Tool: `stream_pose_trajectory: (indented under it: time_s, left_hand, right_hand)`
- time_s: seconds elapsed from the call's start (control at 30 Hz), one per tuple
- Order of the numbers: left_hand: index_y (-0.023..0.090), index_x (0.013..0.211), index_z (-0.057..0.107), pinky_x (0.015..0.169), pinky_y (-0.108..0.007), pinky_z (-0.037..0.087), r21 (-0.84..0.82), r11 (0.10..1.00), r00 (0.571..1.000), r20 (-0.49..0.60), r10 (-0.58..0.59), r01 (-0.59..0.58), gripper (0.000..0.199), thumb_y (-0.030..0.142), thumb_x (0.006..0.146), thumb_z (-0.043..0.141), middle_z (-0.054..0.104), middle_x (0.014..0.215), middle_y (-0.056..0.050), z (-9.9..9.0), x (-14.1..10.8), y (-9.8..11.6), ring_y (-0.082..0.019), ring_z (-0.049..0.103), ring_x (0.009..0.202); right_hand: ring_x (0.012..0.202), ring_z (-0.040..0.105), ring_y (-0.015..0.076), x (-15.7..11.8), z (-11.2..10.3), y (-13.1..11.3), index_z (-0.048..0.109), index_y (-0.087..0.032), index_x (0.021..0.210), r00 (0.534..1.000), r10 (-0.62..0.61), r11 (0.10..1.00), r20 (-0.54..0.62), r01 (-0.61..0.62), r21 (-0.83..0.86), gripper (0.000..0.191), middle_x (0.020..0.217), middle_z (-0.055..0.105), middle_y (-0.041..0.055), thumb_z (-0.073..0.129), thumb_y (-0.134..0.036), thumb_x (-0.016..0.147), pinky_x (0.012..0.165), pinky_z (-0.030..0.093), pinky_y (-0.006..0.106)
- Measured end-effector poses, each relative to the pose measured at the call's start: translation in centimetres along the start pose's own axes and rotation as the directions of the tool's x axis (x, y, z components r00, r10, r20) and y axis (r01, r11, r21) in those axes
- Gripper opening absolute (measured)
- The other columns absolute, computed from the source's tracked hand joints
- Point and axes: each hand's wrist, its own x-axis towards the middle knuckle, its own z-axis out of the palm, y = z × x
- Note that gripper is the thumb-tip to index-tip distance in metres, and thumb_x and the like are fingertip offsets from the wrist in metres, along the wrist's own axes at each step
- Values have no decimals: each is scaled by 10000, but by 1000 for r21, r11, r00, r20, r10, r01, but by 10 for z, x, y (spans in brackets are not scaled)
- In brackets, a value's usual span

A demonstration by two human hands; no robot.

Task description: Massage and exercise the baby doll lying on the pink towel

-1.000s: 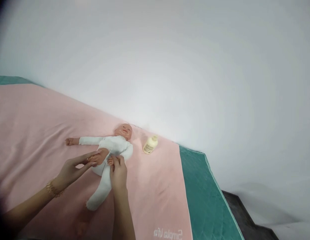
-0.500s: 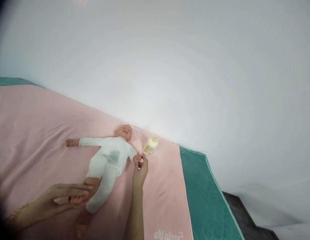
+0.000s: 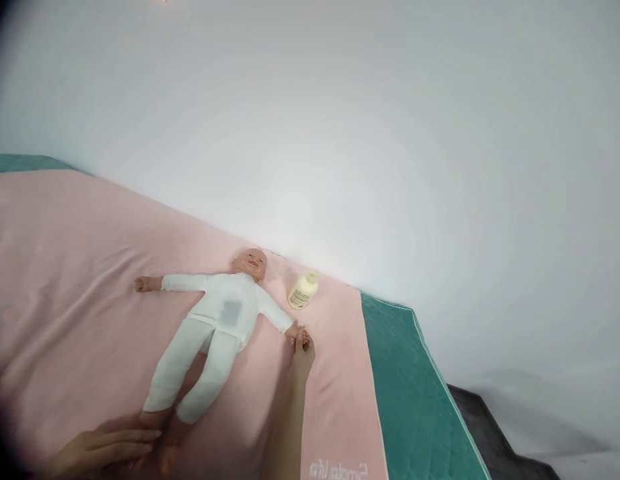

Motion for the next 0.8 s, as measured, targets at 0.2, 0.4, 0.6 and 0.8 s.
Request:
stream_pose_trajectory:
  time_s: [0.2, 0.4, 0.6, 0.8]
  left_hand:
    - [534, 1329, 511, 933, -331, 542, -78, 997, 999, 21, -26, 28, 584, 212, 850, 601, 665, 1197, 45, -3, 4, -7, -248, 641, 1086]
    - [502, 1241, 611, 896, -312, 562, -199, 973, 993, -21, -119, 113, 461, 235, 865, 594, 692, 1158, 31, -19, 23, 14, -244, 672, 1040]
    - [435, 1227, 642, 925, -266, 539, -108, 991, 988, -126, -90, 77, 398, 232, 886, 607, 691, 1170, 36, -58, 56, 33, -199, 670, 1057]
    - [317, 1123, 716, 907, -252, 546, -88, 979, 944, -262, -202, 185, 271, 307, 862, 646, 714, 1129, 6, -88, 104, 43, -202, 679, 1039]
  right_hand:
    - [629, 651, 221, 3, 0, 5, 663, -85, 877, 997, 83, 996, 4, -83, 25, 655, 610, 636, 72, 696, -696, 642, 530, 504, 273]
    - [661, 667, 224, 2, -1, -2, 655, -87, 974, 993, 117, 993, 4, -117, 33, 674, 742, 691, 95, 723, -664, 634, 535, 519, 275]
    - [908, 676, 227, -16, 11, -42, 632, -124, 1099, 1000, 12, 995, 21, -14, 102, 625, 1101, 671, 120, 736, -569, 674, 745, 560, 288]
    - [775, 636, 159, -62, 42, -71, 615, -154, 1170, 961, -241, 970, 138, 242, 10, 412, 1084, 656, 98, 600, -396, 836, 726, 545, 300]
